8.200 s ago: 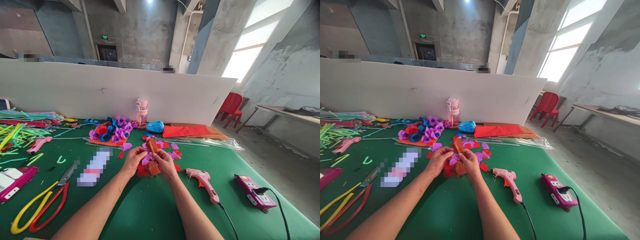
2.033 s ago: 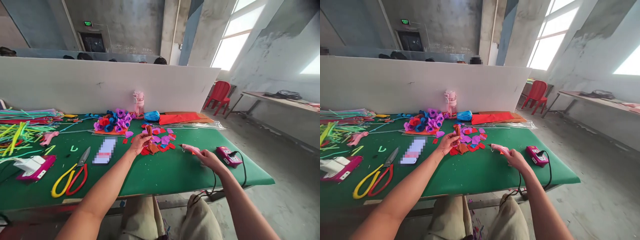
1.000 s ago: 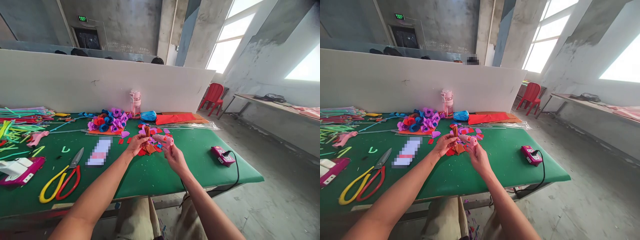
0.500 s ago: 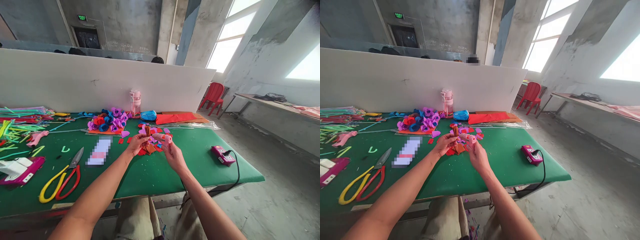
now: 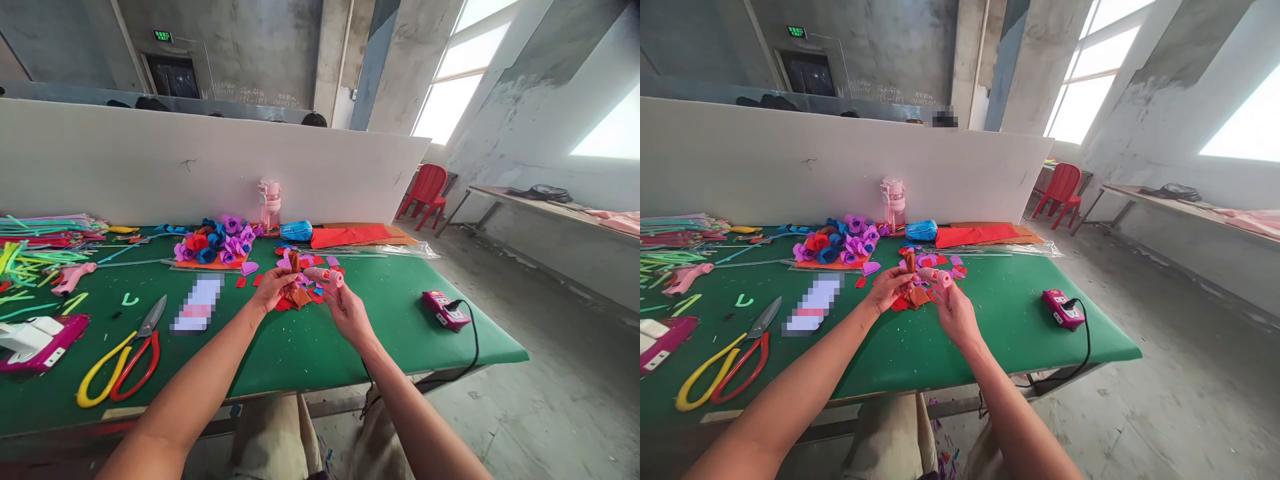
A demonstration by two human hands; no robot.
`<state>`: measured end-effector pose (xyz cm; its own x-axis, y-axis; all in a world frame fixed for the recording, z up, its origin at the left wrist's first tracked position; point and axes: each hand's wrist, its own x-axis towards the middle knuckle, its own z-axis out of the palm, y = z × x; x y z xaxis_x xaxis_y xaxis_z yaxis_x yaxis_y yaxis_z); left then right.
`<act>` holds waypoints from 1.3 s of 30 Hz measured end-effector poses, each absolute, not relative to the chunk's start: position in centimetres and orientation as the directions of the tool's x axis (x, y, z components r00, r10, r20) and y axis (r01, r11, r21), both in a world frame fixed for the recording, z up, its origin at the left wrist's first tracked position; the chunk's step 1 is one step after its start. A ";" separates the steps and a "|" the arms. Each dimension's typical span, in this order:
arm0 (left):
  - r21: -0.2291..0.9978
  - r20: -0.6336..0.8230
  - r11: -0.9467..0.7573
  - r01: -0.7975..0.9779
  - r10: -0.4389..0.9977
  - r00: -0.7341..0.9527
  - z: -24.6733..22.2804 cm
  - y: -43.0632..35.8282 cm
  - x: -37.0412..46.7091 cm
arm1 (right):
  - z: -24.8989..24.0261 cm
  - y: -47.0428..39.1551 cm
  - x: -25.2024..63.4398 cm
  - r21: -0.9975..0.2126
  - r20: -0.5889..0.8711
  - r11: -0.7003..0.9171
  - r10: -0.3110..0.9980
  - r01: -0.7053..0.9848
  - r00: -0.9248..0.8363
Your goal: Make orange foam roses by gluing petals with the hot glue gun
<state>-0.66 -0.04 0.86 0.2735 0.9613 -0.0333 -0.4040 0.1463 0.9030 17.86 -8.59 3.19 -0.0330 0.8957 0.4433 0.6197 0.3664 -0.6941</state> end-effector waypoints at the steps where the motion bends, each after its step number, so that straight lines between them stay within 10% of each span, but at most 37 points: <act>1: 0.903 -0.035 0.147 -0.404 0.962 0.272 0.8 0.0 -0.7 | 3.2 -8.6 17.9 -0.693 0.445 0.365 0.895 0.622 -0.030; 39: 0.913 -0.037 0.143 -0.382 0.962 0.272 0.9 -0.1 -0.4 | 3.3 -8.7 17.5 -0.714 0.466 0.389 0.884 0.582 -0.020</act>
<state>-0.39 -0.08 0.87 0.2722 0.9615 -0.0369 -0.3824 0.1433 0.9128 17.55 -8.68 3.26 -0.0196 0.8844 0.4662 0.5824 0.3891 -0.7137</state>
